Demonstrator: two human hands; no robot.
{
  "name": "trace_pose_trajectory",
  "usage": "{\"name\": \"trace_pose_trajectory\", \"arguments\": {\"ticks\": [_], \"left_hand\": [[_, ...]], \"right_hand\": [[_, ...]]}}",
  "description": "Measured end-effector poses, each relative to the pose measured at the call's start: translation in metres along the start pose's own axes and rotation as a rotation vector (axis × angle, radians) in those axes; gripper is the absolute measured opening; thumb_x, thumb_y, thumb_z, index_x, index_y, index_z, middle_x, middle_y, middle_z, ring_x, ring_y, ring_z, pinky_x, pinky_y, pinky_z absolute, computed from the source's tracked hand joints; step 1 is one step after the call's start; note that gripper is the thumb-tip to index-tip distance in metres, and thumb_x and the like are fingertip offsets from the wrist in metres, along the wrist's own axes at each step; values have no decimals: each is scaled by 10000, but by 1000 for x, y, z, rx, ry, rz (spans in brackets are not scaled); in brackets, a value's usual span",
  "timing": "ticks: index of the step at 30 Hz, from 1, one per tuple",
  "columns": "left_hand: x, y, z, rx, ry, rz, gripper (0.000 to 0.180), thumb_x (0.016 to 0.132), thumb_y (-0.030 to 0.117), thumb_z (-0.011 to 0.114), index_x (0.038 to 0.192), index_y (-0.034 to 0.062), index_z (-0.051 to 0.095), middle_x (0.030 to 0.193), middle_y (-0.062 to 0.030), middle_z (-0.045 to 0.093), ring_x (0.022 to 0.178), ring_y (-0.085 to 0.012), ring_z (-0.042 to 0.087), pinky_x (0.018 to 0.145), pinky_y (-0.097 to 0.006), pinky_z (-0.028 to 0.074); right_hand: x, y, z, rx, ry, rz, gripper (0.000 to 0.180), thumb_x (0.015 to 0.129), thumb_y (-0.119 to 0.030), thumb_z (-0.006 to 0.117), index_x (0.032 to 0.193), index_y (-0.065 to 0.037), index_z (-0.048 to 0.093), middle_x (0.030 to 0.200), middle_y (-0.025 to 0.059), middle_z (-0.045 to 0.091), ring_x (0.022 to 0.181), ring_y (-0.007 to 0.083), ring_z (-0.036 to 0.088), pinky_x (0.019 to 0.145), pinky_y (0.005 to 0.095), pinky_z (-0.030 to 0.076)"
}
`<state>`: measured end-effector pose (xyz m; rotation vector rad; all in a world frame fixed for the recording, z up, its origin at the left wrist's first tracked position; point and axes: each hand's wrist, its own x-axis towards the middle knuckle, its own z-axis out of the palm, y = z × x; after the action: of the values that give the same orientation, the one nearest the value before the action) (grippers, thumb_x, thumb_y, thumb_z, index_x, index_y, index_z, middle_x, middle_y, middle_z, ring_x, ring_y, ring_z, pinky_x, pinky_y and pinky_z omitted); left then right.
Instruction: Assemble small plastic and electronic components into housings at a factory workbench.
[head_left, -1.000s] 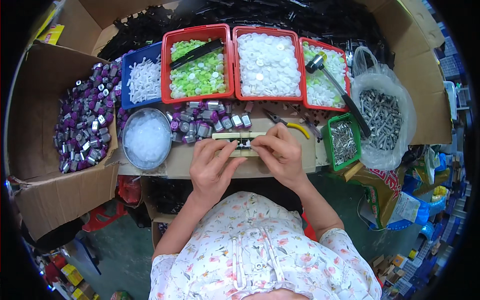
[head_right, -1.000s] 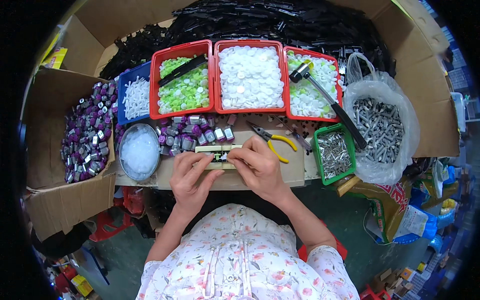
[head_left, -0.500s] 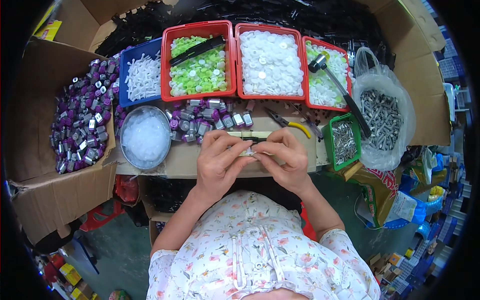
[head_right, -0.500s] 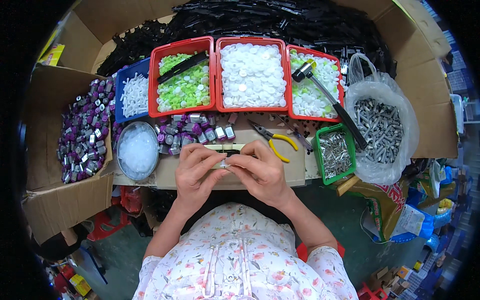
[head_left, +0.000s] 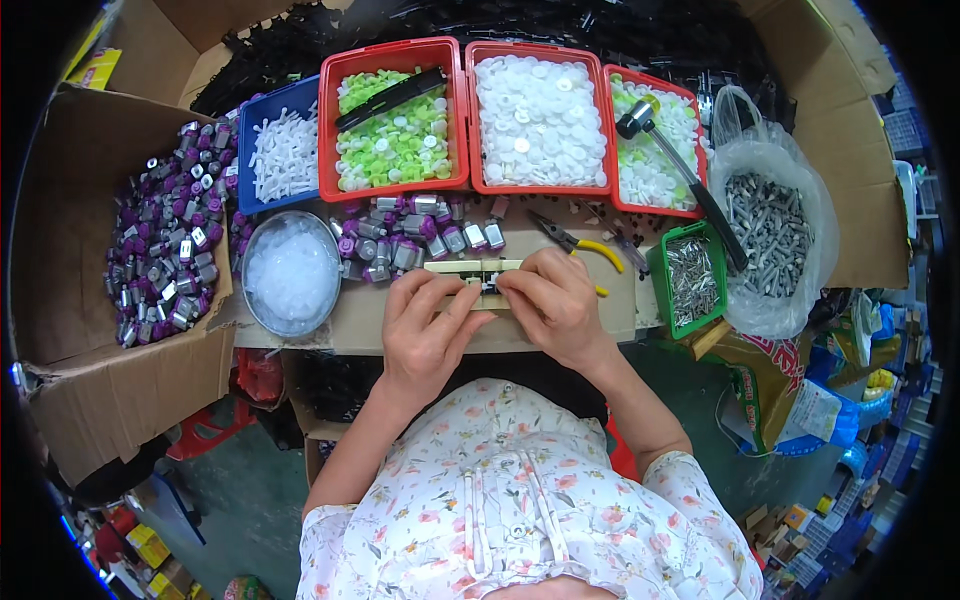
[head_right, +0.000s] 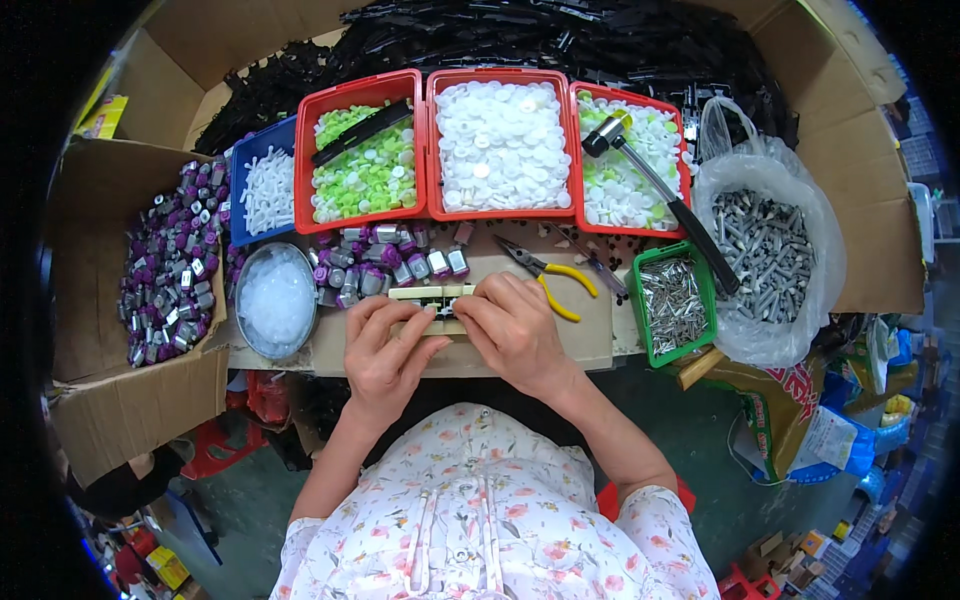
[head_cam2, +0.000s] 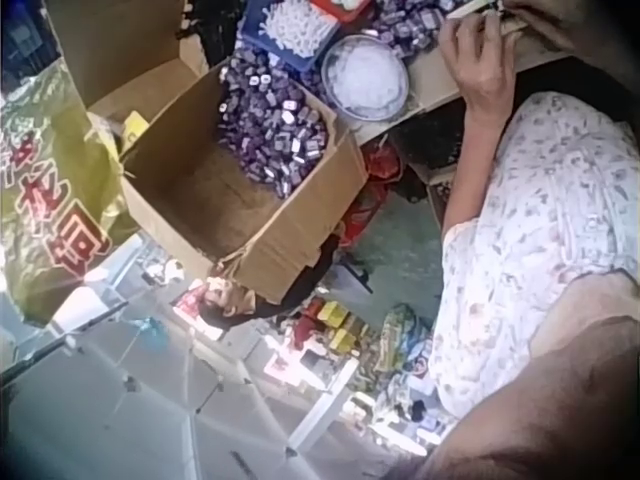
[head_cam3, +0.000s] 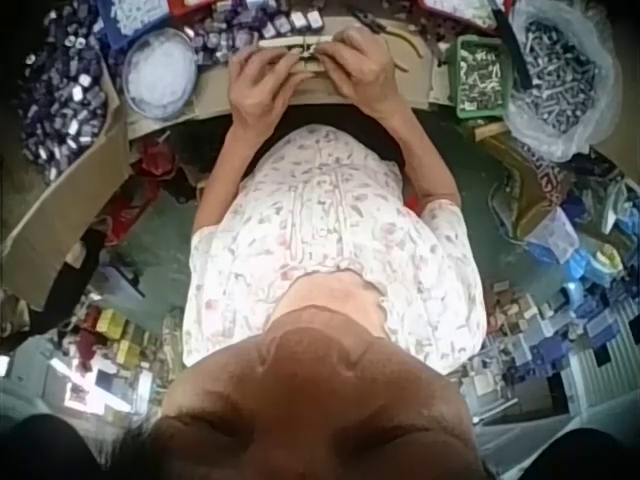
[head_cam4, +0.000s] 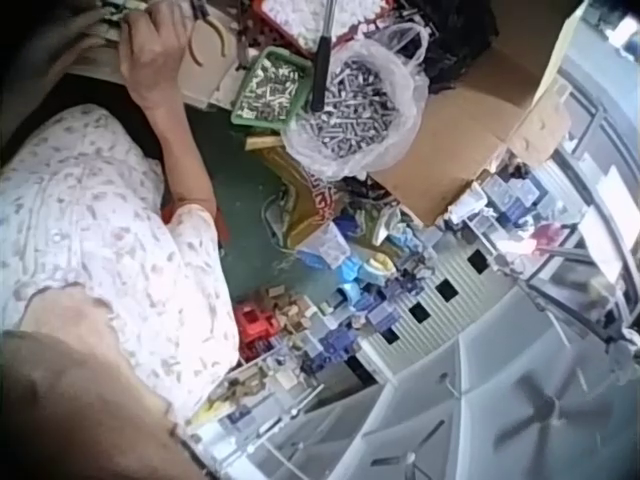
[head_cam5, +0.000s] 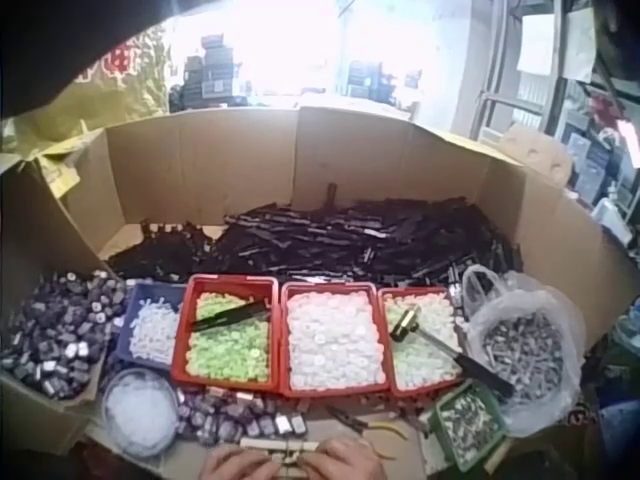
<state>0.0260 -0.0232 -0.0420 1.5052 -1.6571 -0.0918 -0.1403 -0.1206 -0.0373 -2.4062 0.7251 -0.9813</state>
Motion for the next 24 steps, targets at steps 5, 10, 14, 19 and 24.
{"name": "trace_pose_trajectory", "arguments": {"ticks": [5,10,14,19,24], "left_hand": [[-8,-1,5,54,-13,57,396,664,74,840,1042,54,726,1018,-82,646,979,-306,564,806,-396,488],[-15,-1,11,157,-47,122,364,700,115,827,1050,87,734,1078,-73,640,1022,-294,551,842,-401,457],[-18,-8,17,235,-29,196,323,777,216,772,1073,102,713,1125,-69,633,1068,-262,548,824,-382,409],[-19,-12,20,351,1,243,291,803,239,751,1074,135,726,1143,-56,632,1097,-234,530,835,-362,381],[-19,-10,22,413,30,253,269,810,242,745,1063,152,731,1133,-35,633,1098,-221,528,835,-367,374]], "right_hand": [[1,0,0,-4,-42,8,143,747,-26,740,877,-52,687,765,42,564,697,218,571,632,351,371],[7,0,-10,34,-207,87,104,789,-82,706,879,-51,664,809,53,548,774,225,586,698,365,378],[9,1,-9,32,-207,54,131,773,-71,712,897,-55,674,804,49,560,754,216,583,688,353,376],[6,0,-7,-3,-162,30,148,760,-54,719,903,-58,682,792,47,570,725,210,581,673,342,378],[11,-1,-12,54,-249,118,148,773,-50,716,916,-43,677,797,60,567,727,227,584,665,350,388]]}}
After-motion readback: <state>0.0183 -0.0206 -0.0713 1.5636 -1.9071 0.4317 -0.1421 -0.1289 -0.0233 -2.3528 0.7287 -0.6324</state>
